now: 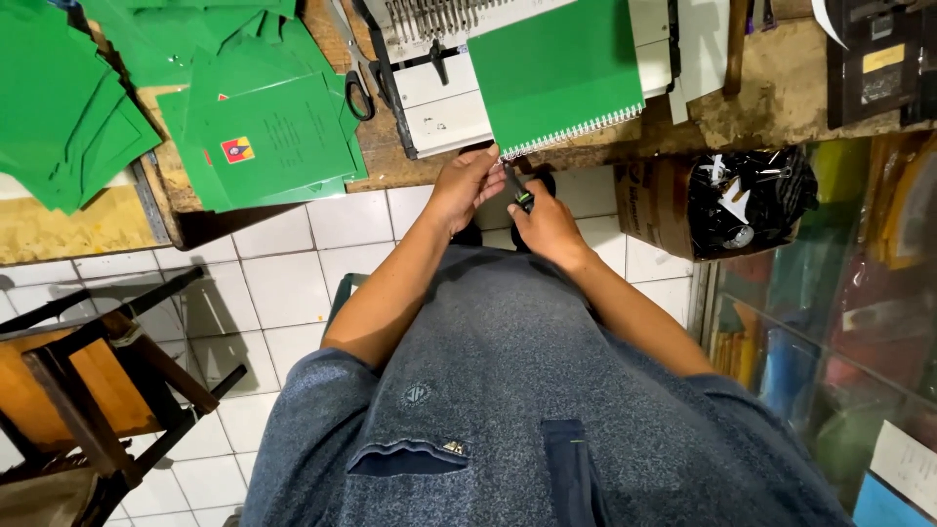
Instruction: Binding paper booklets using a manual spiral binding machine and pliers to trim the wire.
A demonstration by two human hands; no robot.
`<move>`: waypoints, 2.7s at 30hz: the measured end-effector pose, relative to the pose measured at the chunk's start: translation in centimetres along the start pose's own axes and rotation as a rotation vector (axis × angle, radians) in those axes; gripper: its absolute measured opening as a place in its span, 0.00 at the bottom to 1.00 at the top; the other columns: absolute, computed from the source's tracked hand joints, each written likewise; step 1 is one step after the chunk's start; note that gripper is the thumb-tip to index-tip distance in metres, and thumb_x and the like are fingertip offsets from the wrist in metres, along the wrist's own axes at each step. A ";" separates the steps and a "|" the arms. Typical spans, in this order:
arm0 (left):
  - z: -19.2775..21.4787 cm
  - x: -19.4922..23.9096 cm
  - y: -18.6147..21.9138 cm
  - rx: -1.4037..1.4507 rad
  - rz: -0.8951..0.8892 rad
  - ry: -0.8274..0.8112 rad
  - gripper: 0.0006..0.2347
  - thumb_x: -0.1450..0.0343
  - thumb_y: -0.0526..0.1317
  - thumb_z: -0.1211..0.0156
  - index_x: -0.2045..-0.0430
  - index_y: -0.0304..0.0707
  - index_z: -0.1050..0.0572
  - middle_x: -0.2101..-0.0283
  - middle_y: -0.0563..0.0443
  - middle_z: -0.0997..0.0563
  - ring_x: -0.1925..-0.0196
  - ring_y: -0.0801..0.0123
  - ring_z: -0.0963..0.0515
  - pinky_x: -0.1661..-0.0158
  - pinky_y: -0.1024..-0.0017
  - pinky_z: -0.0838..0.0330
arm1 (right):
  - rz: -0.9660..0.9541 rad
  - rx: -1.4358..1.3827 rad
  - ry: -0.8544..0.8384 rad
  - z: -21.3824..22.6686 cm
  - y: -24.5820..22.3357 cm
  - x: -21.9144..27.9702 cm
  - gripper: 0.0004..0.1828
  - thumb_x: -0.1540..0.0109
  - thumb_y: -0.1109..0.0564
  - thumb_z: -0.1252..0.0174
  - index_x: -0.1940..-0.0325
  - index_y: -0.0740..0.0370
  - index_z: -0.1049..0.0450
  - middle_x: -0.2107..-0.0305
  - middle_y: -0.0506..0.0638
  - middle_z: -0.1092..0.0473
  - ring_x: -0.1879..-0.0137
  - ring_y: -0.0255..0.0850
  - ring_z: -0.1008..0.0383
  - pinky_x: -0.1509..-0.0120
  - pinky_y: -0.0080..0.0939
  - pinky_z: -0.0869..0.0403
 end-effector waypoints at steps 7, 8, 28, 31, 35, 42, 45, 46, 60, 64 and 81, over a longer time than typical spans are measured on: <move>2.4 2.8 -0.2 -0.097 -0.080 0.097 0.25 0.27 0.51 0.32 0.45 0.28 0.26 0.51 0.32 0.18 0.48 0.56 0.16 0.46 0.56 0.23 | 0.113 -0.029 -0.178 0.8 4.9 1.4 0.32 0.34 0.41 0.43 0.35 0.66 0.34 0.50 0.78 0.28 0.40 0.74 0.29 0.38 0.71 0.29; 2.9 3.5 -0.5 -0.611 -0.098 0.101 0.21 0.27 0.55 0.39 0.55 0.32 0.24 0.55 0.33 0.17 0.47 0.49 0.18 0.44 0.53 0.25 | 0.063 -0.025 -0.203 1.4 6.5 2.3 0.33 0.34 0.40 0.43 0.35 0.66 0.34 0.48 0.77 0.29 0.39 0.72 0.29 0.36 0.69 0.29; -16.5 1.3 4.8 -1.676 -1.629 0.466 0.17 0.30 0.43 0.31 0.47 0.49 0.24 0.44 0.37 0.25 0.44 0.44 0.22 0.51 0.56 0.27 | -0.200 -0.089 0.367 24.3 28.5 -9.7 0.36 0.31 0.39 0.48 0.32 0.73 0.37 0.43 0.77 0.33 0.35 0.71 0.34 0.33 0.70 0.35; -16.0 2.2 5.3 -1.796 -1.656 0.593 0.09 0.25 0.41 0.40 0.52 0.54 0.25 0.50 0.46 0.23 0.49 0.55 0.21 0.55 0.64 0.30 | -0.295 -0.005 0.423 27.0 27.2 -11.9 0.29 0.32 0.38 0.50 0.32 0.55 0.42 0.46 0.61 0.35 0.40 0.64 0.29 0.41 0.70 0.29; -16.3 3.1 5.8 -1.812 -1.726 0.576 0.02 0.26 0.41 0.41 0.63 0.54 0.25 0.65 0.56 0.27 0.65 0.63 0.24 0.67 0.68 0.31 | -0.241 0.103 0.527 27.9 26.9 -13.1 0.30 0.35 0.41 0.39 0.37 0.54 0.43 0.43 0.58 0.40 0.33 0.60 0.37 0.41 0.71 0.28; -22.0 9.7 15.1 -1.355 -1.458 0.431 0.15 0.39 0.37 0.22 0.62 0.41 0.20 0.67 0.48 0.25 0.66 0.52 0.22 0.63 0.61 0.26 | 0.185 -0.264 0.747 28.2 20.2 -7.3 0.28 0.32 0.49 0.39 0.34 0.64 0.36 0.51 0.69 0.29 0.42 0.66 0.27 0.44 0.64 0.26; -24.3 13.2 17.4 -1.071 -1.383 0.364 0.15 0.39 0.36 0.20 0.63 0.38 0.20 0.68 0.46 0.23 0.67 0.50 0.21 0.65 0.62 0.26 | 0.632 -0.742 0.164 24.2 12.8 -5.6 0.35 0.39 0.65 0.38 0.28 0.64 0.41 0.42 0.66 0.30 0.41 0.52 0.29 0.44 0.46 0.26; -25.9 14.8 17.9 -1.065 -1.400 0.370 0.15 0.39 0.36 0.20 0.63 0.38 0.20 0.68 0.46 0.23 0.67 0.50 0.21 0.65 0.62 0.26 | 0.647 -0.734 0.169 23.8 12.3 -6.5 0.35 0.39 0.65 0.38 0.28 0.64 0.41 0.42 0.66 0.30 0.41 0.52 0.29 0.44 0.46 0.26; -24.0 17.9 29.6 -0.067 -1.273 -0.129 0.14 0.29 0.30 0.35 0.51 0.33 0.29 0.58 0.51 0.21 0.58 0.74 0.24 0.52 0.76 0.27 | 1.157 -0.362 0.638 41.1 -12.4 5.7 0.24 0.28 0.46 0.47 0.45 0.73 0.36 0.79 0.44 0.40 0.84 0.30 0.42 0.86 0.30 0.40; -20.2 13.9 34.1 -0.075 -1.172 -0.190 0.14 0.30 0.33 0.35 0.51 0.34 0.28 0.61 0.50 0.22 0.61 0.71 0.24 0.55 0.74 0.26 | 1.160 -0.131 0.662 44.4 -17.8 4.7 0.11 0.24 0.55 0.49 0.50 0.65 0.41 0.69 0.49 0.44 0.70 0.40 0.44 0.69 0.40 0.36; -9.8 3.2 44.0 -1.148 -1.181 0.273 0.16 0.30 0.33 0.33 0.49 0.26 0.26 0.51 0.40 0.19 0.54 0.53 0.19 0.53 0.64 0.27 | 1.232 0.900 0.444 43.6 -29.1 -14.5 0.03 0.24 0.58 0.34 0.50 0.59 0.20 0.72 0.45 0.25 0.81 0.32 0.38 0.83 0.31 0.42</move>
Point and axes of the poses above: each hand's wrist, its own x-axis away from the middle knuckle, its own z-axis out of the back of the hand, y = z × x, the point moved 5 cm from there along -x, towards the middle knuckle
